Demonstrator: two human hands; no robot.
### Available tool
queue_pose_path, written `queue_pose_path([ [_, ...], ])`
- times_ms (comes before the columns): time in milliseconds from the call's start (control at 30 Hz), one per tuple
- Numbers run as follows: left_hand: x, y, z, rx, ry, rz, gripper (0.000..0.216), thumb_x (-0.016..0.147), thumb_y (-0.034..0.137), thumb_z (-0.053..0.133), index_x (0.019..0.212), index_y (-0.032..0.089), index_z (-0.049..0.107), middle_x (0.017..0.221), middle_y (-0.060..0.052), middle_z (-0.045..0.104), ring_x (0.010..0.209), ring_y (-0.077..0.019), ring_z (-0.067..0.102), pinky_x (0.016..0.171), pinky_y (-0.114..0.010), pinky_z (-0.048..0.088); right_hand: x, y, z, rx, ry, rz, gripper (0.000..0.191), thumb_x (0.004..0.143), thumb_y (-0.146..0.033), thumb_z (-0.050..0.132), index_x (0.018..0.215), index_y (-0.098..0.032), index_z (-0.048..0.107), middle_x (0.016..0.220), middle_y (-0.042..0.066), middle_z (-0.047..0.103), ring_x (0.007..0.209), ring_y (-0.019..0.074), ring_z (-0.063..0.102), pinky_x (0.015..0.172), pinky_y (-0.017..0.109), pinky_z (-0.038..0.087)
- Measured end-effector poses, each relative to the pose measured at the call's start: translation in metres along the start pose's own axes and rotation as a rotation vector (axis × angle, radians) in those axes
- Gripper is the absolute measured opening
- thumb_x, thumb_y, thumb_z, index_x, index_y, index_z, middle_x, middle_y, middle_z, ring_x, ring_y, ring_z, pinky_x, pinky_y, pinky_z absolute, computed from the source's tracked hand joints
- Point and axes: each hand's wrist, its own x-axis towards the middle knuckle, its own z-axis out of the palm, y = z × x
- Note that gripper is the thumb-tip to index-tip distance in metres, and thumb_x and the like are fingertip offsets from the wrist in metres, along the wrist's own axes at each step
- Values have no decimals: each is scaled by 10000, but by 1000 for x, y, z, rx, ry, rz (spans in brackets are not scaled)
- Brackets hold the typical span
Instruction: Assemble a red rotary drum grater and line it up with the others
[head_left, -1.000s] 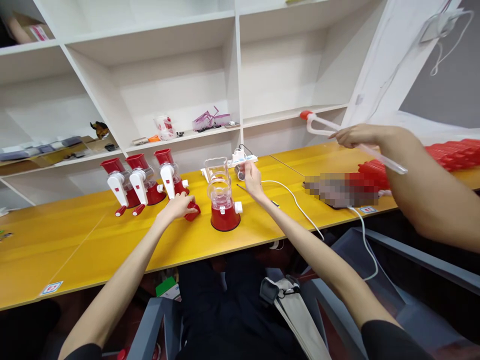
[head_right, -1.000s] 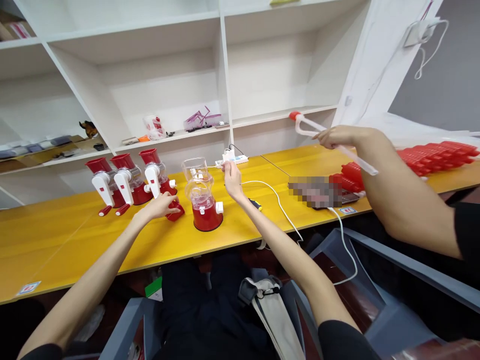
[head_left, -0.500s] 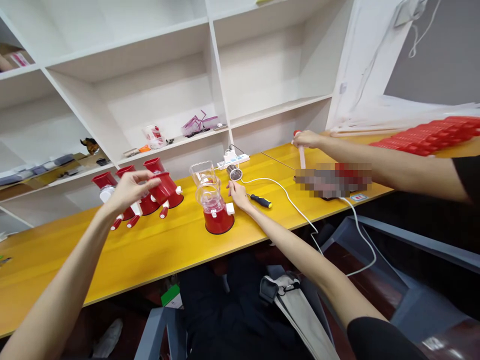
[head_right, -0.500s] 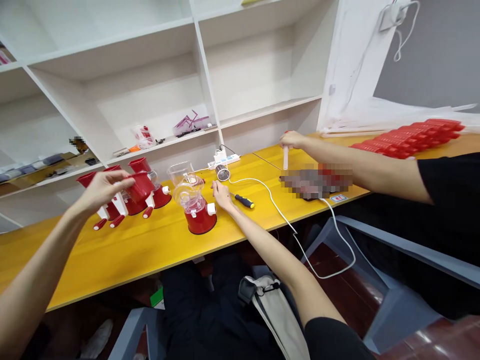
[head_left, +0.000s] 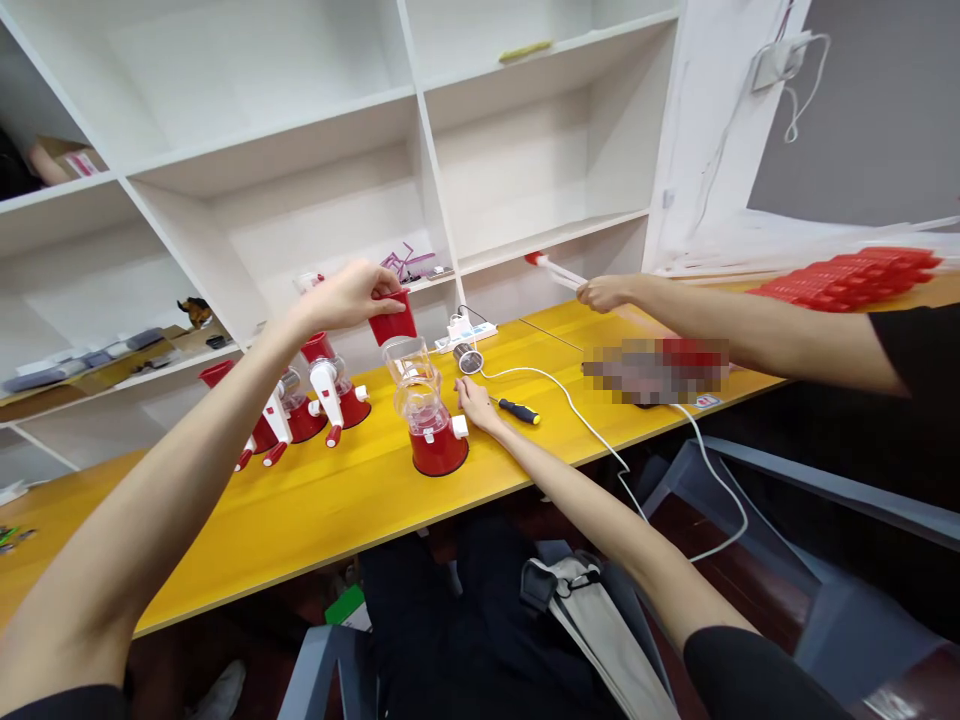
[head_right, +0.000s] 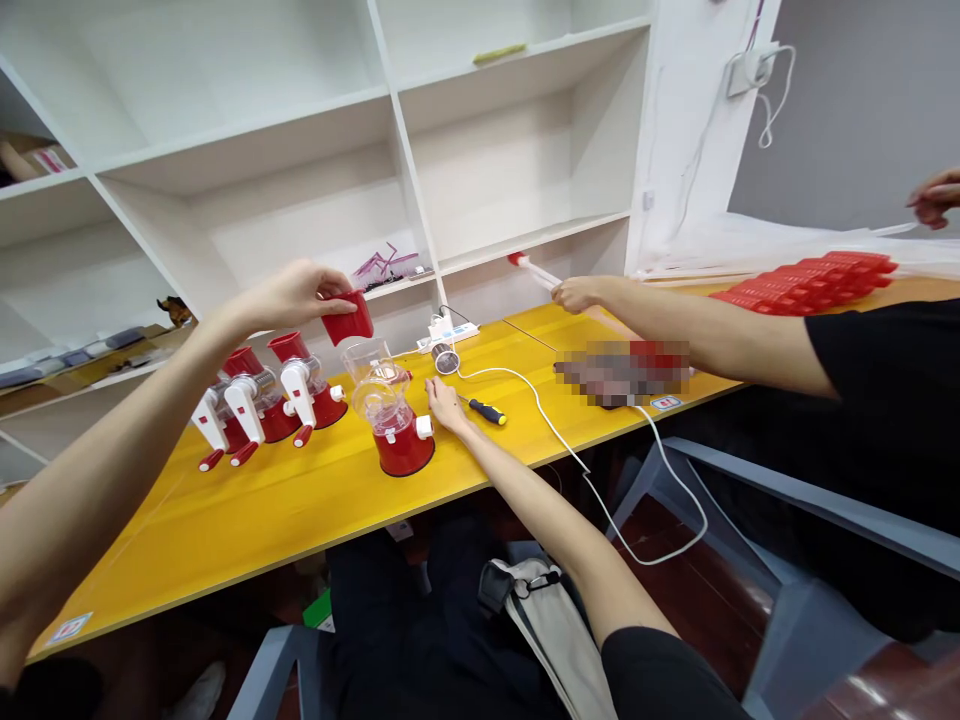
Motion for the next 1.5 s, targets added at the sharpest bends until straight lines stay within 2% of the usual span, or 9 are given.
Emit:
queue_pose_path([
  [300, 3, -9, 22, -119, -73, 32, 250, 832, 370, 630, 909, 136, 674, 836, -72, 739, 721, -140, 637, 662, -273, 483, 0, 0, 1, -7, -71, 23, 255, 1042, -351, 359, 872, -230, 505, 606, -16, 554, 641, 191, 600, 676, 275, 404],
  [533, 3, -15, 19, -123, -47, -9, 255, 816, 370, 655, 936, 147, 686, 835, -52, 728, 767, -149, 650, 732, -288, 511, -1, -1, 0, -10, -108, 44, 231, 1046, -352, 359, 894, -232, 486, 652, -3, 590, 665, 190, 617, 663, 264, 406],
  [700, 2, -16, 21, -106, -75, -15, 252, 814, 377, 645, 922, 153, 686, 846, -62, 733, 766, -155, 656, 735, -294, 511, -1, -1, 0, -17, -122, 49, 220, 1048, -354, 369, 898, -234, 476, 663, -1, 599, 671, 187, 620, 672, 262, 412],
  [933, 0, -14, 28, -101, -111, 12, 262, 811, 376, 626, 943, 157, 687, 815, -71, 734, 705, -149, 638, 668, -283, 479, -2, -5, -2, -23, -143, 50, 215, 1049, -359, 378, 923, -225, 489, 673, -1, 609, 668, 185, 620, 681, 265, 421],
  [1167, -3, -13, 30, -103, -136, 27, 301, 806, 423, 615, 912, 150, 688, 803, -78, 732, 702, -161, 630, 666, -298, 472, -2, -6, -3, -27, -155, 53, 208, 1047, -359, 389, 956, -214, 507, 717, 11, 632, 689, 182, 626, 679, 259, 419],
  [1500, -6, -4, 27, -25, -183, 41, 263, 811, 423, 605, 812, 174, 690, 673, -27, 660, 628, -143, 566, 607, -289, 419, -2, -5, -2, -49, -160, 45, 198, 1045, -353, 395, 963, -211, 505, 700, 6, 628, 677, 184, 626, 676, 262, 414],
])
